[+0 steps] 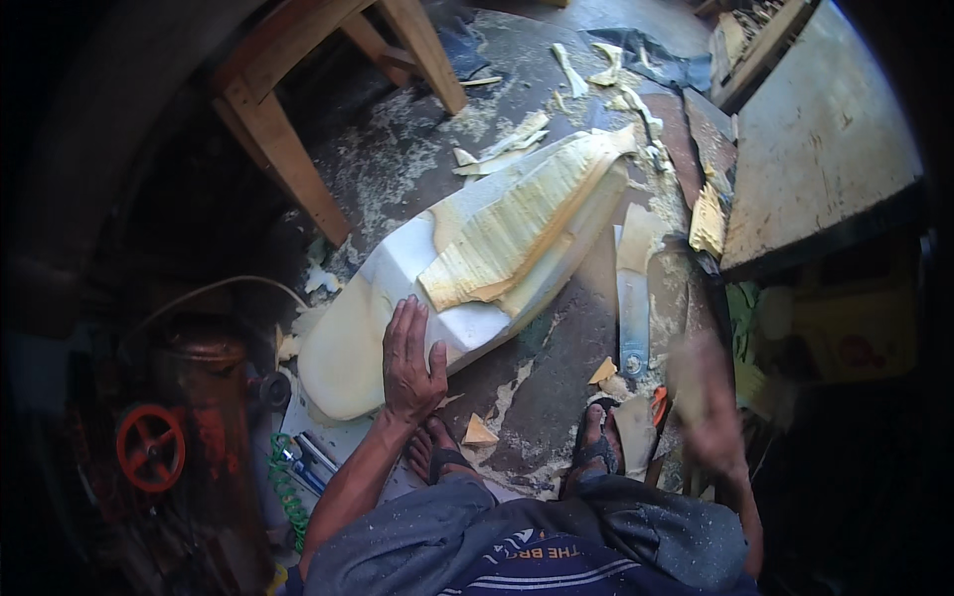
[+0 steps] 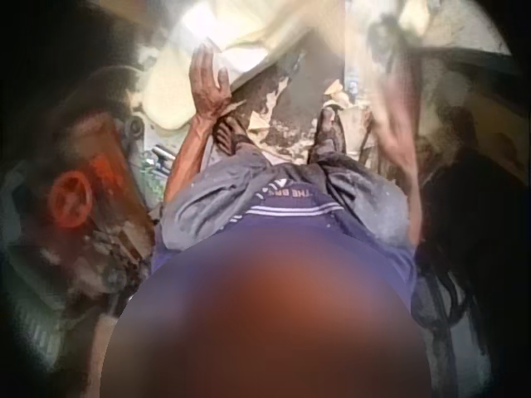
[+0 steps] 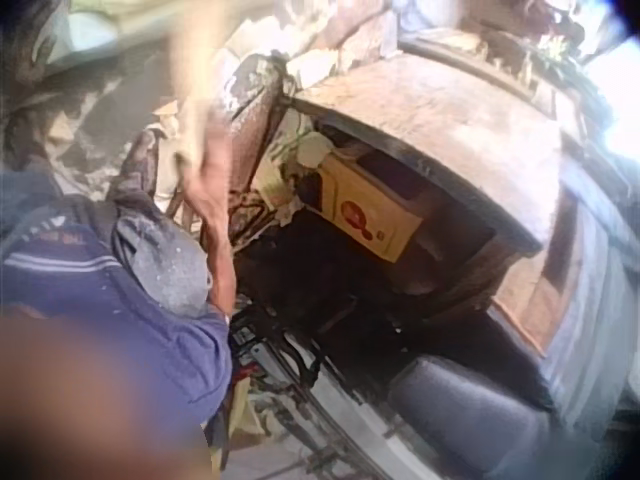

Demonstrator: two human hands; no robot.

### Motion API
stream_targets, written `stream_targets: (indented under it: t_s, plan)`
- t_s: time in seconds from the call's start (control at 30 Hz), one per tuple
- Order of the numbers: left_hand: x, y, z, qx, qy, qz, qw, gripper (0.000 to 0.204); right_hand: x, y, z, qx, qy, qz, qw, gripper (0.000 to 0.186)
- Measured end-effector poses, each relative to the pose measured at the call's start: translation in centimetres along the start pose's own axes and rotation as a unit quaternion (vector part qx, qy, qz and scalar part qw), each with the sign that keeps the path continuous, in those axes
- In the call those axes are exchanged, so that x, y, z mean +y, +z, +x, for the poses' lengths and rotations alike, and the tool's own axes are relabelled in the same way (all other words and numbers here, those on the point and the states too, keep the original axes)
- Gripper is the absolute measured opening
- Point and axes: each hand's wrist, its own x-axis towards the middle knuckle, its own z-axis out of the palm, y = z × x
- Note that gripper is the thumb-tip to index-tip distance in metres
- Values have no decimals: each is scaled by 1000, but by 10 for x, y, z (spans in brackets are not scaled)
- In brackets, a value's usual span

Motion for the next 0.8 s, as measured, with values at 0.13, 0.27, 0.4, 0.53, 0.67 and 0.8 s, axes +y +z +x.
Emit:
stream_targets:
  t_s: [0.13,0.27,0.4,0.53,0.67,0.8]
  plan:
    - [-39,3,-10,15,-93,113,989,59,4,-2,-14,8,172,263,949,57]
    - [-69,0,-21,-39,-183,179,966,59,9,-5,-22,-47,60,-85,993,72]
    - [-76,2,-24,-85,-184,206,957,61,7,-15,5,-173,42,120,977,58]
    - [-90,-3,-31,-97,-179,178,963,61,-3,-22,6,-134,79,133,979,50]
    - [-127,-30,-55,-89,-234,255,934,60,-2,-29,-25,-269,89,6,959,52]
    - [-168,-75,-83,17,-511,79,856,59,10,-34,-37,12,216,115,970,68]
